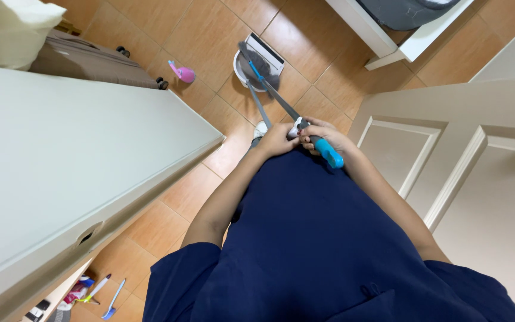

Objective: The person sweeps the tiled floor of a bedroom using a broom and dustpan. They gather debris into the dustpan and move around the room to clean different areas, including near a bed and a door.

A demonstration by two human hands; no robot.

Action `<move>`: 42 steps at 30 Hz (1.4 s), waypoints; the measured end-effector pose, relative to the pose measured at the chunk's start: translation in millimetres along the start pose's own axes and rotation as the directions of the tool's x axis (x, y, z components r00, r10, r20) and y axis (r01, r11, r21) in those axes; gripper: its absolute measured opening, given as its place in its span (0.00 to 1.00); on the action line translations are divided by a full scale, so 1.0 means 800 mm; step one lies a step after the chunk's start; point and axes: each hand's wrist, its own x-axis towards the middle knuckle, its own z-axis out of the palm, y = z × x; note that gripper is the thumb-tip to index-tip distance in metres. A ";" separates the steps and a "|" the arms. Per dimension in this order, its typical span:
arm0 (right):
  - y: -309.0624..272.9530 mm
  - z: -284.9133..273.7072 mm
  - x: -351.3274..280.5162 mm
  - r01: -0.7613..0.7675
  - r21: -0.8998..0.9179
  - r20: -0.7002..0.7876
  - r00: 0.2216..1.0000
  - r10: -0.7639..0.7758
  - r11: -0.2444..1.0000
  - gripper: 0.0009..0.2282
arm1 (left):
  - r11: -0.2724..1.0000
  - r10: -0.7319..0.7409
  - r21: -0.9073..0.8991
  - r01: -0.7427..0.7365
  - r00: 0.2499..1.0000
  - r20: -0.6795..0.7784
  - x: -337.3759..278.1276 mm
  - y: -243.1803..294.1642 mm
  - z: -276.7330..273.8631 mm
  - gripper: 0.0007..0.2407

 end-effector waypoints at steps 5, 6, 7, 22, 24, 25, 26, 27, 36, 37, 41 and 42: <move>-0.026 0.026 -0.025 0.101 -0.006 0.036 0.994 -0.100 0.995 0.29 | 0.942 -0.025 -0.336 0.016 0.999 -0.022 0.013 -0.050 0.044 0.07; -0.032 0.030 -0.031 0.169 -0.077 0.009 0.986 -0.169 0.983 0.28 | 0.895 -0.046 -0.446 0.027 0.998 -0.031 0.020 -0.078 0.061 0.06; -0.031 0.021 -0.033 0.165 -0.076 0.007 0.986 -0.165 0.983 0.28 | 0.893 -0.049 -0.449 0.031 0.998 -0.029 0.023 -0.062 0.050 0.06; -0.084 0.128 0.045 0.710 -0.641 -0.025 0.361 -0.932 0.292 0.19 | 0.993 -0.021 -0.109 -0.036 0.875 -0.483 0.044 0.043 -0.041 0.06; -0.098 0.121 0.054 0.732 -0.588 -0.117 0.344 -0.932 0.344 0.23 | 0.994 0.083 -0.015 -0.112 0.807 -0.585 0.054 0.046 -0.034 0.09; -0.105 0.119 0.056 0.734 -0.590 -0.116 0.336 -0.935 0.337 0.23 | 0.993 0.091 -0.012 -0.121 0.807 -0.584 0.057 0.050 -0.037 0.09; -0.111 0.115 0.056 0.743 -0.566 -0.124 0.352 -0.928 0.358 0.23 | 0.994 0.037 -0.066 -0.086 0.842 -0.539 0.058 0.055 -0.038 0.08; -0.115 0.111 0.056 0.750 -0.542 -0.132 0.368 -0.920 0.378 0.24 | 0.992 -0.015 -0.118 -0.049 0.873 -0.488 0.059 0.060 -0.039 0.07; -0.228 -0.105 -0.020 0.865 -0.265 -0.116 0.409 -0.905 0.426 0.26 | 0.976 0.196 0.176 -0.127 0.865 -0.462 -0.068 0.062 -0.061 0.15; -0.226 -0.096 -0.029 0.862 -0.265 -0.118 0.416 -0.902 0.432 0.26 | 0.978 0.189 0.172 -0.121 0.866 -0.463 -0.058 0.060 -0.061 0.15; -0.214 -0.064 -0.036 0.905 -0.339 -0.049 0.256 -0.966 0.257 0.18 | 0.998 -0.054 0.018 0.068 0.905 -0.423 -0.021 0.072 -0.081 0.15; -0.199 -0.057 -0.032 0.877 -0.416 -0.072 0.232 -0.970 0.240 0.15 | 0.999 -0.035 -0.008 0.034 0.905 -0.424 -0.026 0.081 -0.082 0.15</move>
